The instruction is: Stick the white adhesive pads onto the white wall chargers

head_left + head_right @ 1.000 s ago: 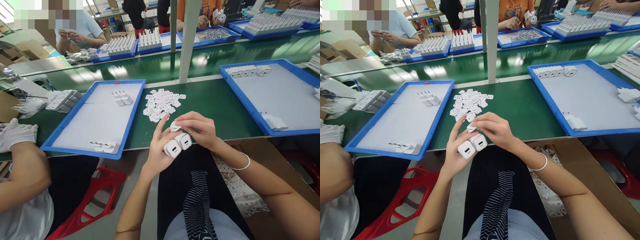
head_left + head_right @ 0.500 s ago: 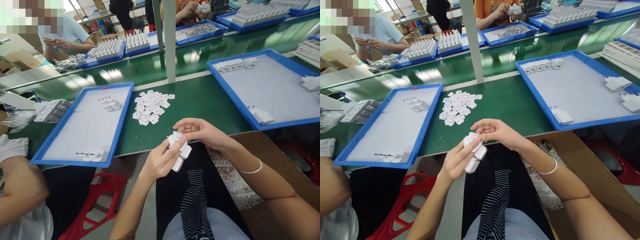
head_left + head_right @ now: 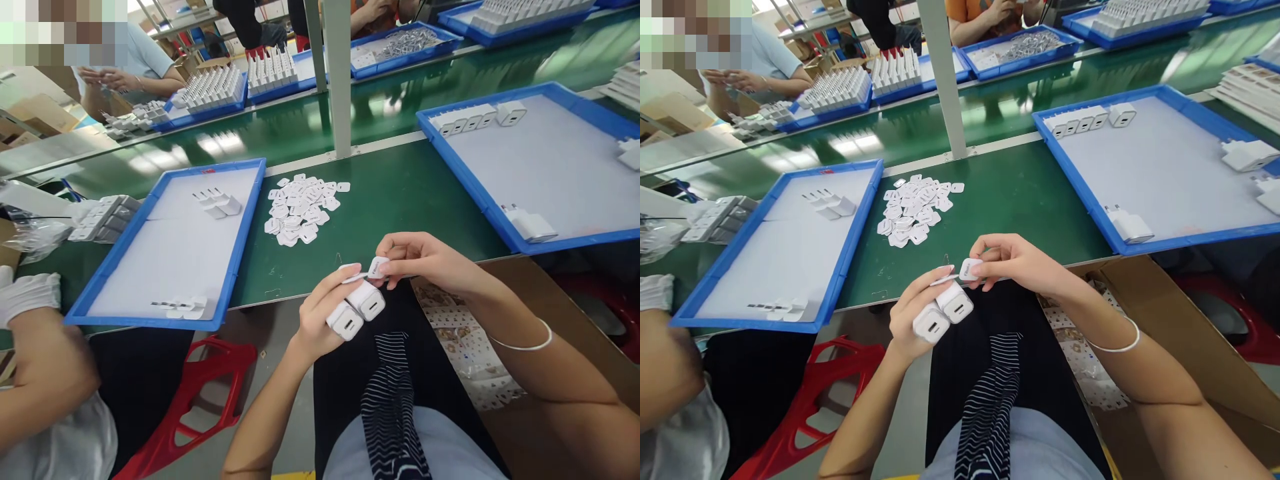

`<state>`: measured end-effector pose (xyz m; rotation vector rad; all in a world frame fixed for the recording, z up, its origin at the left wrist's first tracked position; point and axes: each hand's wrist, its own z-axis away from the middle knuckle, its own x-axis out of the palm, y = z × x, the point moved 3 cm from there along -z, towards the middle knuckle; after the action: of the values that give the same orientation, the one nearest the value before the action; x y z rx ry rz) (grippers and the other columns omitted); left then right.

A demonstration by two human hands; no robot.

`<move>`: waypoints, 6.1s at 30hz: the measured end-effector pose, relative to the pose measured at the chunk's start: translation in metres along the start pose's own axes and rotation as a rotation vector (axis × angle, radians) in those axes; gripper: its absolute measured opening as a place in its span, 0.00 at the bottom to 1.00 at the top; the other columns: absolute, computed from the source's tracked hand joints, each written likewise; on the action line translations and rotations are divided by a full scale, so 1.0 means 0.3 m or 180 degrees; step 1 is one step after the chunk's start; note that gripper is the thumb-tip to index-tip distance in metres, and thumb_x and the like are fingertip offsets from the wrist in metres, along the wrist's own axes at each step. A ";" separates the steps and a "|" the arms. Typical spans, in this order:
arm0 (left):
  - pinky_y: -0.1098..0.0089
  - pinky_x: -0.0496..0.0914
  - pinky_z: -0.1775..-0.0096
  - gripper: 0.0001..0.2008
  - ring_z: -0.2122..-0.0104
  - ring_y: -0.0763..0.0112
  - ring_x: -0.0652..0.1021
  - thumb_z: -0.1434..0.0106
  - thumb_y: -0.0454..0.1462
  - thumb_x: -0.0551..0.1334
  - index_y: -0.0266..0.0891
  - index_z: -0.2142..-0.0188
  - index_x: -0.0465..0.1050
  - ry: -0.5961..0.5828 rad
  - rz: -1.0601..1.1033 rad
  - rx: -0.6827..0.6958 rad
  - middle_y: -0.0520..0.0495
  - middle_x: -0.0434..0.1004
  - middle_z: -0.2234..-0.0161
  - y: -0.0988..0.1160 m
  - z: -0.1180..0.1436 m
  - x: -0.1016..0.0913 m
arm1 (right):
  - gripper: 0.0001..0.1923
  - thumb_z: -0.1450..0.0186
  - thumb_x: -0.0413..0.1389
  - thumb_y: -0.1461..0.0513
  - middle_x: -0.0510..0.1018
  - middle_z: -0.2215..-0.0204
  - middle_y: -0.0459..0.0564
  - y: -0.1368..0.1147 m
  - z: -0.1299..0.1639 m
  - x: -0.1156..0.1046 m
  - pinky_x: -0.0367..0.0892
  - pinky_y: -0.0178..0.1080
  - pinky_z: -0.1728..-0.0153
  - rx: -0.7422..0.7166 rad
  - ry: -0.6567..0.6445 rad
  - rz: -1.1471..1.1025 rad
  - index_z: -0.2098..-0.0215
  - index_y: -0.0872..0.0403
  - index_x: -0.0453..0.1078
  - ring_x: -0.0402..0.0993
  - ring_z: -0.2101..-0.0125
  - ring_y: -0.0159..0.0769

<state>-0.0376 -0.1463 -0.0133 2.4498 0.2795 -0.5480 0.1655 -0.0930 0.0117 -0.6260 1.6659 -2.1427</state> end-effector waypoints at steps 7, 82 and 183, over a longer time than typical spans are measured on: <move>0.60 0.76 0.44 0.22 0.47 0.59 0.79 0.43 0.30 0.72 0.39 0.49 0.76 0.0345 0.0489 -0.0919 0.39 0.79 0.47 -0.022 -0.023 0.012 | 0.09 0.37 0.65 0.57 0.72 0.78 0.42 0.030 0.026 0.011 0.64 0.31 0.78 -0.0524 0.0947 0.0436 0.69 0.54 0.76 0.66 0.80 0.25; 0.57 0.78 0.47 0.19 0.47 0.58 0.79 0.37 0.33 0.67 0.40 0.46 0.73 0.0337 -0.0104 -0.0531 0.38 0.76 0.44 0.006 -0.047 -0.007 | 0.05 0.33 0.62 0.62 0.79 0.80 0.42 0.038 0.087 0.204 0.72 0.33 0.80 -0.1030 0.1429 -0.0499 0.62 0.53 0.70 0.73 0.84 0.29; 0.65 0.81 0.52 0.13 0.49 0.58 0.81 0.36 0.30 0.65 0.29 0.51 0.73 -0.0232 -0.0408 0.0822 0.30 0.78 0.46 0.031 0.035 -0.008 | 0.10 0.38 0.67 0.61 0.75 0.81 0.43 0.030 -0.059 0.001 0.66 0.26 0.80 0.0446 -0.0532 -0.0721 0.68 0.58 0.73 0.69 0.82 0.23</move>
<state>-0.0401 -0.1602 -0.0152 2.6655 0.3568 -0.7691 0.1556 -0.0809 -0.0007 -0.9618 1.4013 -2.2658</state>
